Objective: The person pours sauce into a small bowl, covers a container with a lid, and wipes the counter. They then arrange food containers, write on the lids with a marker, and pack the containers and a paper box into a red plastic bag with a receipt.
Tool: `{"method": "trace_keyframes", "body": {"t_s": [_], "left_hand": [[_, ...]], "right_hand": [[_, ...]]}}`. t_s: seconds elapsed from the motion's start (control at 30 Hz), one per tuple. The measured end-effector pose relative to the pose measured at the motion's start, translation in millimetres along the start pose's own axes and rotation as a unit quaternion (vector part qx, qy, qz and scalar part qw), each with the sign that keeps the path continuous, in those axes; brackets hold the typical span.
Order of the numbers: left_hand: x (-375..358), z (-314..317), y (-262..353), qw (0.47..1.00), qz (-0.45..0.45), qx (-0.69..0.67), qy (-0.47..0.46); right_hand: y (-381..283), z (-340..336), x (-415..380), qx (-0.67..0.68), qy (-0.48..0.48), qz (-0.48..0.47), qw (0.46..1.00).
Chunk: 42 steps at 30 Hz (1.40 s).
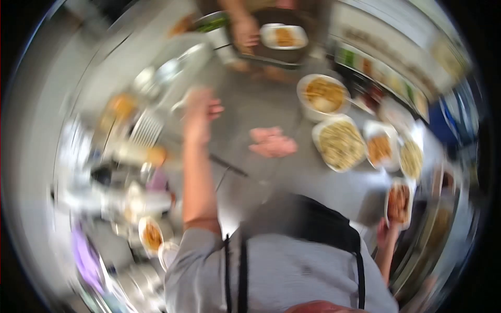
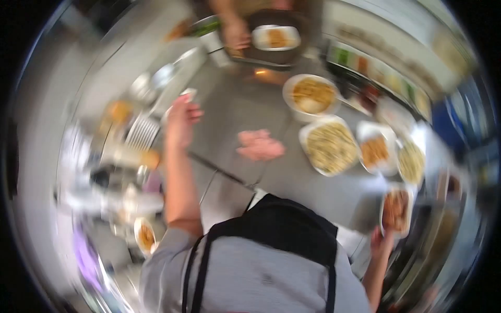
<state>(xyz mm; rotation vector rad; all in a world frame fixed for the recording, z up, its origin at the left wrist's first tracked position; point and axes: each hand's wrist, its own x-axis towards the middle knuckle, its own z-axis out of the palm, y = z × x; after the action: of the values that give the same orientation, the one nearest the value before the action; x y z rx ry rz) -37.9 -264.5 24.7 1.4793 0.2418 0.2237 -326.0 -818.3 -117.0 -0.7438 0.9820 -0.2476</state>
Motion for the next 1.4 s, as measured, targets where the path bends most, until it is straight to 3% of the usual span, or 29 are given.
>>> {"method": "trace_keyframes", "body": {"t_s": [0.03, 0.07, 0.1, 0.17, 0.23, 0.33, 0.37, 0.47, 0.5, 0.6, 0.63, 0.73, 0.8, 0.83, 0.87, 0.9, 0.93, 1.0, 1.03, 1.13, 1.2, 1.27, 1.33, 1.4], "left_hand": [[-9.5, -11.0, -10.9, 1.000, 0.005, -0.007, 0.021], [-16.3, -21.7, -23.8, 0.997, 0.002, -0.033, 0.069], [-24.0, -31.8, -30.1, 0.991, -0.001, -0.049, 0.121], [-35.2, -64.2, -67.3, 0.950, 0.133, -0.028, 0.282], [-44.7, -98.0, -89.7, 0.873, 0.250, 0.034, 0.417], [-45.3, -151.7, -105.3, 0.745, 0.277, 0.136, 0.591], [-58.1, -147.2, -77.9, 0.742, 0.185, 0.141, 0.628], [-76.4, -154.0, -61.6, 0.774, 0.186, 0.134, 0.591], [-87.0, -150.1, -59.9, 0.748, 0.226, 0.221, 0.583], [-124.5, -145.0, -63.5, 0.670, 0.320, 0.228, 0.630], [-140.0, -157.3, -76.3, 0.641, 0.293, 0.296, 0.645], [-162.6, -186.5, -76.1, 0.588, 0.283, 0.242, 0.718], [-173.6, -209.0, -67.0, 0.551, 0.249, 0.239, 0.760], [-177.1, -225.6, -68.0, 0.560, 0.218, 0.225, 0.767], [-177.4, -241.7, -69.9, 0.572, 0.185, 0.211, 0.771], [-179.2, -255.1, -69.3, 0.634, 0.171, 0.151, 0.739], [-179.4, -263.4, -68.2, 0.691, 0.155, 0.093, 0.700], [-183.6, -254.0, -45.8, 0.736, 0.104, 0.051, 0.667], [-184.9, -250.3, -36.6, 0.734, 0.068, 0.070, 0.672], [-189.5, -265.9, -48.9, 0.767, 0.113, 0.074, 0.628], [-189.7, -282.0, -60.2, 0.721, 0.100, 0.211, 0.652], [-189.5, -275.4, -52.9, 0.666, 0.090, 0.277, 0.687], [-192.4, -257.8, -30.1, 0.612, 0.084, 0.271, 0.738], [-207.2, -259.2, -8.0, 0.533, 0.112, 0.350, 0.762]], "right_hand": [[-9.8, 8.7, -9.5, -0.050, -0.011, 0.008, 0.999], [-14.7, 52.0, -39.1, -0.098, 0.046, -0.015, 0.994], [-20.8, 64.4, -42.4, -0.153, 0.016, 0.000, 0.988], [-25.1, 92.8, -60.2, -0.241, -0.038, -0.019, 0.970], [-16.3, 148.6, -85.6, -0.322, -0.091, -0.074, 0.939], [4.3, 206.1, -72.1, -0.342, -0.275, -0.080, 0.895], [12.5, 226.9, -72.4, -0.349, -0.322, -0.052, 0.878], [50.3, 295.4, -86.9, -0.358, -0.419, 0.033, 0.834], [64.9, 314.2, -88.0, -0.403, -0.456, 0.015, 0.793], [120.3, 361.6, -93.0, -0.410, -0.488, 0.095, 0.765], [138.4, 372.5, -83.9, -0.408, -0.524, 0.134, 0.735], [185.7, 396.5, -63.8, -0.436, -0.570, 0.232, 0.657], [203.3, 407.8, -90.5, -0.432, -0.565, 0.172, 0.682], [221.7, 407.8, -69.8, -0.487, -0.607, 0.088, 0.622], [226.9, 411.0, -65.9, -0.507, -0.594, 0.098, 0.617], [232.0, 414.4, -62.2, -0.527, -0.580, 0.108, 0.612], [230.9, 422.3, -81.3, -0.500, -0.521, 0.213, 0.658], [245.3, 427.2, -68.2, -0.511, -0.518, 0.210, 0.653], [252.8, 429.0, -61.2, -0.517, -0.521, 0.209, 0.646], [256.7, 431.2, -52.8, -0.526, -0.515, 0.212, 0.643], [254.6, 434.2, -45.9, -0.556, -0.520, 0.196, 0.618], [229.7, 442.4, -66.4, -0.626, -0.504, 0.135, 0.579], [204.4, 454.6, -79.9, -0.753, -0.525, -0.021, 0.397], [180.5, 459.3, -96.4, -0.776, -0.563, -0.129, 0.253]]}}
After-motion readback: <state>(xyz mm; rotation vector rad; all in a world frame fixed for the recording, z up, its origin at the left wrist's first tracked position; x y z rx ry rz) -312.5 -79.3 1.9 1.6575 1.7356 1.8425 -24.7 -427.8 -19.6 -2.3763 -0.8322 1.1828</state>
